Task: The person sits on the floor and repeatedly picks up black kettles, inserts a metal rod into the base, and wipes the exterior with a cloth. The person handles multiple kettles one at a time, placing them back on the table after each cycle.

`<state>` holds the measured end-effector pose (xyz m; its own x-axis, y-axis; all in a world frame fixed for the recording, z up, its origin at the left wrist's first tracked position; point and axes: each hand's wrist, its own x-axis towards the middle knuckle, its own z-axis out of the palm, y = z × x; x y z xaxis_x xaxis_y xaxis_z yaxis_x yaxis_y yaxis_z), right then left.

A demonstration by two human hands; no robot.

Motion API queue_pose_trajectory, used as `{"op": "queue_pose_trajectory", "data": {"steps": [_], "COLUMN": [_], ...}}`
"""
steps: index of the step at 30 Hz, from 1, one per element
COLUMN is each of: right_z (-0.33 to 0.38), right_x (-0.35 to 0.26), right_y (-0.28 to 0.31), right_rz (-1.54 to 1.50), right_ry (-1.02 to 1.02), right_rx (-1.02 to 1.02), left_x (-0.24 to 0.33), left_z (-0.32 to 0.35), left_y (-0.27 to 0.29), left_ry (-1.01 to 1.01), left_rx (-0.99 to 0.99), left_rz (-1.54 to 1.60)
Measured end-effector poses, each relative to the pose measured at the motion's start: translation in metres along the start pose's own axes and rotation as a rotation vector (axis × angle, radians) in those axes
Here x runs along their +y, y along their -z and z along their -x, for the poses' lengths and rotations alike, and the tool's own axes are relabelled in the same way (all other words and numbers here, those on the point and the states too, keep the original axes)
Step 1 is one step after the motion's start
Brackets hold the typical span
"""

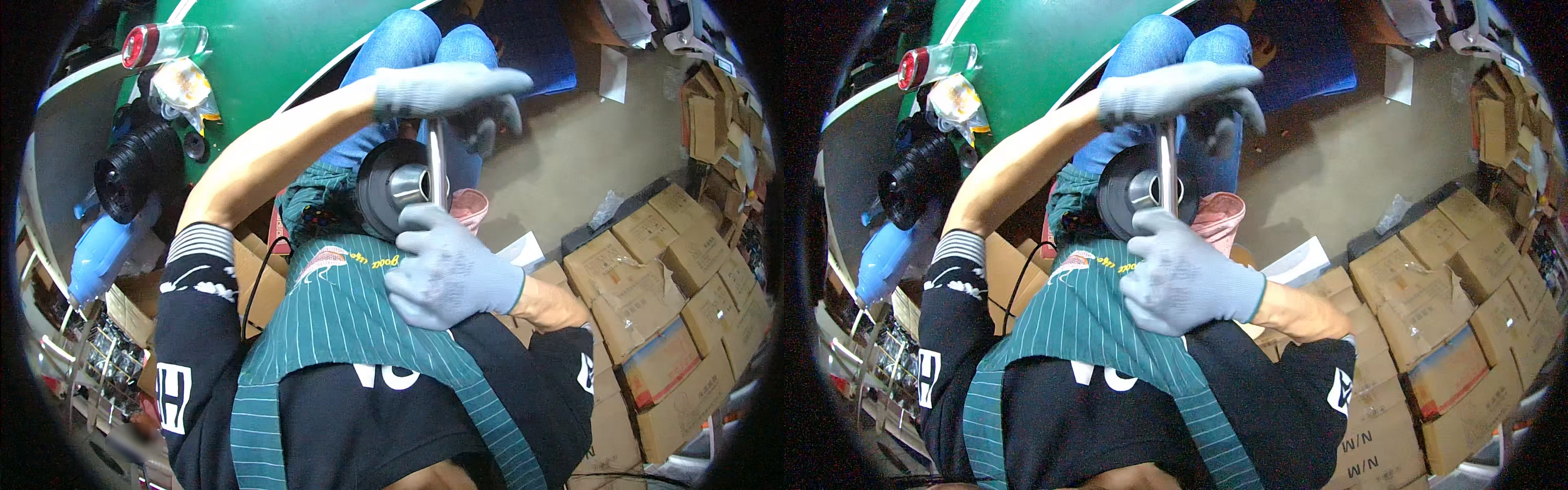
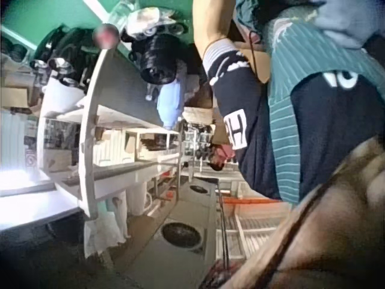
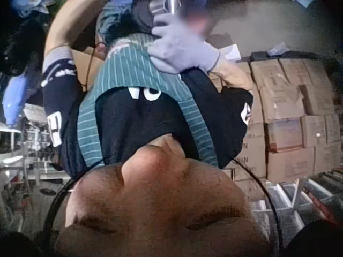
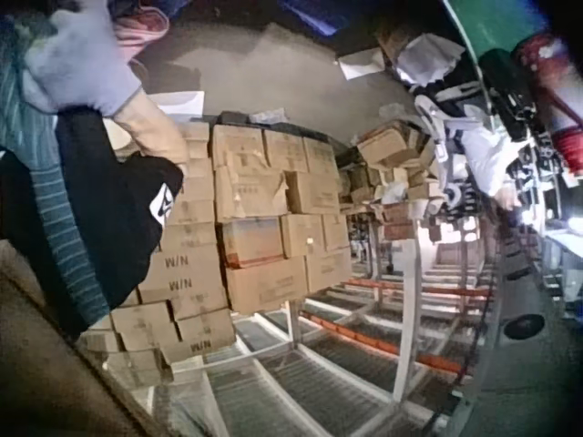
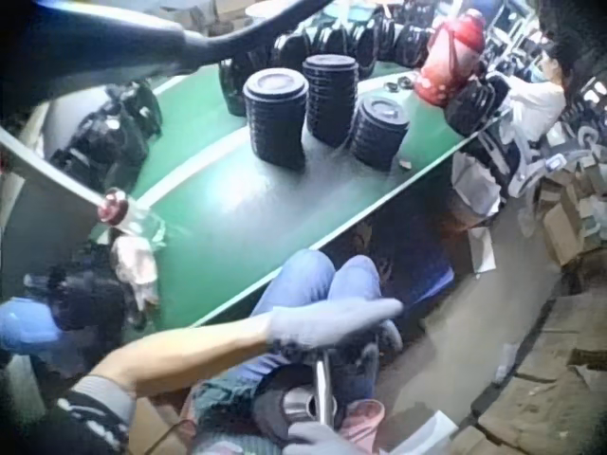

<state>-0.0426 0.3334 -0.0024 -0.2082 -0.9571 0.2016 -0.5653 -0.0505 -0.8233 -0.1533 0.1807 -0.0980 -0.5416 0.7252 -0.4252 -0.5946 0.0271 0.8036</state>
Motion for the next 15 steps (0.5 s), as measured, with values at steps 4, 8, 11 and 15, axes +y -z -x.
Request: {"op": "queue_pose_trajectory", "data": {"steps": [4, 8, 11, 15], "right_z": [-0.05, -0.071, -0.054, -0.037], "right_x": [0.009, 0.018, 0.014, 0.03], "right_y": [-0.006, 0.0, 0.021, 0.032], "right_rz": [0.064, 0.017, -0.286, -0.975], "right_ry": [0.008, -0.037, -0.112, -0.301], "right_rx": [-0.205, -0.122, -0.069, 0.294], "left_x": [0.006, 0.001, -0.019, -0.004], "left_z": [-0.032, -0.039, -0.046, 0.007], "left_y": [-0.022, -0.017, -0.006, 0.017], "left_ry": [0.001, 0.066, -0.491, -0.736], "left_rx": [-0.268, -0.306, -0.137, 0.592], "left_rz": [-0.037, 0.01, -0.315, -0.615]}}
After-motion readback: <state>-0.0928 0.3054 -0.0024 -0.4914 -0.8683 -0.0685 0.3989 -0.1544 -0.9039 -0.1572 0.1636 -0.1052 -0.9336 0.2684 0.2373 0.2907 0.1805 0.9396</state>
